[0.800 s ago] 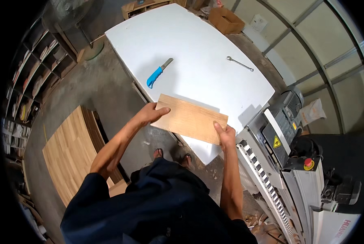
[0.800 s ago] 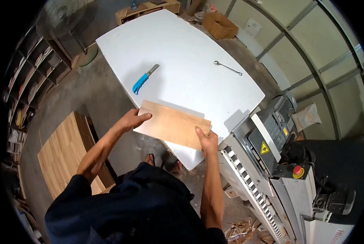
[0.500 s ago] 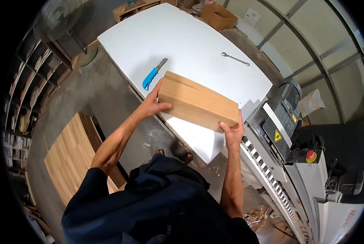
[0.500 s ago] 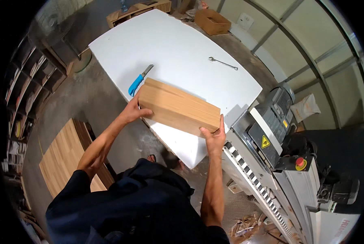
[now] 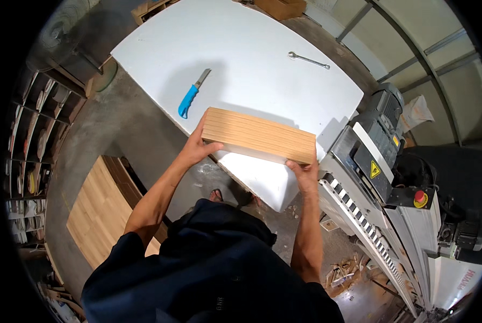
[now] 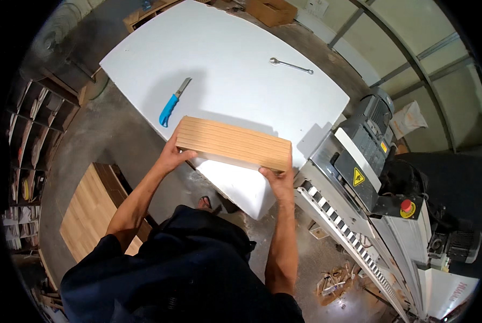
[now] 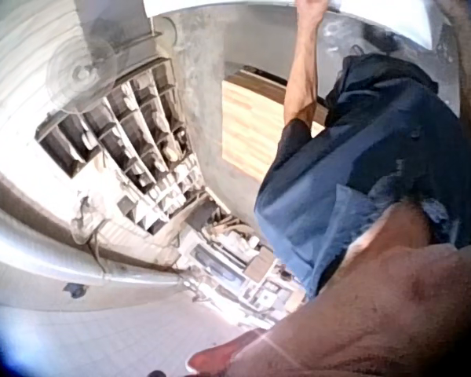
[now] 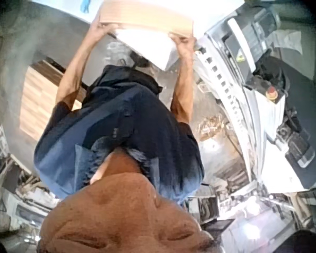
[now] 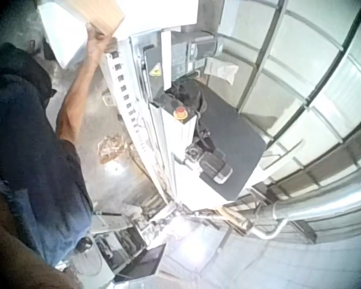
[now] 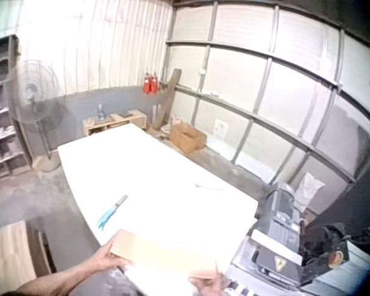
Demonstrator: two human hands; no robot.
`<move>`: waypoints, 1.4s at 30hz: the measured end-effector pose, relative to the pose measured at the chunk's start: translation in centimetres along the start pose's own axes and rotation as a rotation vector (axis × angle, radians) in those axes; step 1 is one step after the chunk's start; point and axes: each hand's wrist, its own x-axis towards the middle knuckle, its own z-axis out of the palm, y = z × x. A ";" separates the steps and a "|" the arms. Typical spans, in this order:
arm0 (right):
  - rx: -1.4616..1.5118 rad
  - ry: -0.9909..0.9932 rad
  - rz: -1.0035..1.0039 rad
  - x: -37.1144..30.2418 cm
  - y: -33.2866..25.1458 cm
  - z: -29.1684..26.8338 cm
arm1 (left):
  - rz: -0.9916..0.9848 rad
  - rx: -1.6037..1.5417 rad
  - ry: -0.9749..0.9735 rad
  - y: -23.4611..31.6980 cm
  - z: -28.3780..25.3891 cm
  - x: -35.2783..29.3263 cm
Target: The person takes wood planks from a table and stacks them onto a large wooden pallet by hand, aligning each plank into a grid pattern.
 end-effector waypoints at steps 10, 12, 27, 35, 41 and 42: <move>0.025 -0.053 0.017 0.4 2.1 -0.3 | -0.035 0.130 -0.031 0.3 -1.5 -0.7; 0.043 -0.047 0.023 0.2 3.1 -1.7 | -0.007 0.127 -0.043 0.5 -0.4 -0.1; 0.016 -0.080 -0.064 0.2 2.0 -0.8 | -0.031 -0.110 -0.012 0.9 -0.1 -0.3; 0.099 0.052 -0.056 -0.3 1.0 0.4 | 0.014 -0.077 0.107 -0.4 0.7 -0.9; 0.071 -0.002 0.023 -0.5 1.3 0.2 | -0.027 -0.081 0.129 -0.1 0.6 -1.3; 0.063 0.016 0.010 -0.5 1.4 0.1 | -0.027 -0.064 0.124 -0.1 0.6 -1.2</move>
